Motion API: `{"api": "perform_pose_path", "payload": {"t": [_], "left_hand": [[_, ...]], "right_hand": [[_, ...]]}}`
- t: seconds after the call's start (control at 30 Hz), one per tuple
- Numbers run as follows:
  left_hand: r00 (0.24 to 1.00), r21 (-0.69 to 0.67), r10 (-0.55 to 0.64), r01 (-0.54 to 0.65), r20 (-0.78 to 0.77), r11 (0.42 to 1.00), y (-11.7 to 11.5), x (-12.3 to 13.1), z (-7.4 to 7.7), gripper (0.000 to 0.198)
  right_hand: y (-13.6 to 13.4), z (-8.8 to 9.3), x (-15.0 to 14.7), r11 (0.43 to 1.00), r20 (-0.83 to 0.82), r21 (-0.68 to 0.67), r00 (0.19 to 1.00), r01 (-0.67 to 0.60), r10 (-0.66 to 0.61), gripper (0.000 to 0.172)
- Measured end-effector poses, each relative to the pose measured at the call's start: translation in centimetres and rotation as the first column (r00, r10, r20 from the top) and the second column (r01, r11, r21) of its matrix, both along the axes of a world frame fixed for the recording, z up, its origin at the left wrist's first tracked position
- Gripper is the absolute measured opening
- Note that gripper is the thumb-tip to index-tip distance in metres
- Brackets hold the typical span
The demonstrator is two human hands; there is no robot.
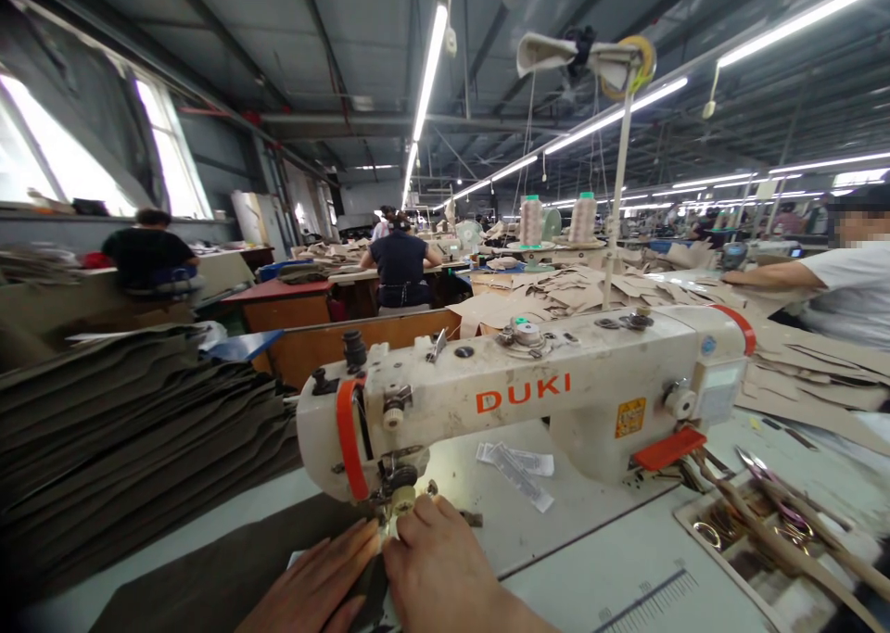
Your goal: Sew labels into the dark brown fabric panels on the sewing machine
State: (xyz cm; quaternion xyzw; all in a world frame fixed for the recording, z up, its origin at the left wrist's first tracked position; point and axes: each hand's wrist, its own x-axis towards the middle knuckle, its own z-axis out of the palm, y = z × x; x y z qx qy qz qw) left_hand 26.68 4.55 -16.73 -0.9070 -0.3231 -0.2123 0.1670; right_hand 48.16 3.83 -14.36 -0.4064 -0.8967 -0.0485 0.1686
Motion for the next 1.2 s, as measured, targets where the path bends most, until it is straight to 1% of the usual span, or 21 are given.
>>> {"api": "perform_pose_path", "payload": {"t": [0.2,0.4,0.57,0.73,0.87,1.0,1.1,1.2], "left_hand": [[0.997,-0.049,0.066,-0.068,-0.042,0.997,-0.5,0.4,0.1,0.04],[0.996,-0.149,0.085,-0.083,0.006,0.985,-0.8,0.6,0.3,0.045],[0.995,-0.121,0.09,-0.094,-0.035,0.988,-1.0,0.6,0.4,0.042],[0.995,-0.127,0.09,-0.094,-0.039,0.987,-1.0,0.7,0.6,0.043],[0.995,-0.115,0.092,-0.096,-0.037,0.989,-0.4,0.5,0.1,0.043],[0.992,-0.096,0.124,-0.125,-0.02,0.987,0.7,0.2,-0.6,0.037],[0.991,-0.107,0.13,-0.128,0.01,0.986,1.5,0.2,-0.6,0.033],[0.991,-0.11,0.13,-0.126,0.024,0.986,1.6,0.5,-0.2,0.032]], "right_hand": [[-0.2,-0.1,0.0,1.0,0.005,-0.013,1.0,-0.005,0.005,0.007],[-0.2,-0.5,0.0,1.0,0.003,0.004,1.0,-0.004,0.004,0.007],[-0.4,-0.2,0.2,1.0,-0.001,-0.009,1.0,0.005,-0.005,0.007],[-0.3,-0.2,0.2,1.0,-0.016,-0.006,1.0,0.004,-0.004,0.006],[-0.3,-0.2,0.2,1.0,-0.013,0.01,1.0,-0.005,0.005,0.005],[-0.3,0.0,0.1,1.0,0.002,0.014,1.0,0.002,-0.002,0.005],[-0.2,0.2,0.1,1.0,0.021,0.019,1.0,0.004,-0.005,0.004],[-0.3,0.3,0.2,1.0,0.011,0.016,1.0,0.021,-0.021,0.005]]}}
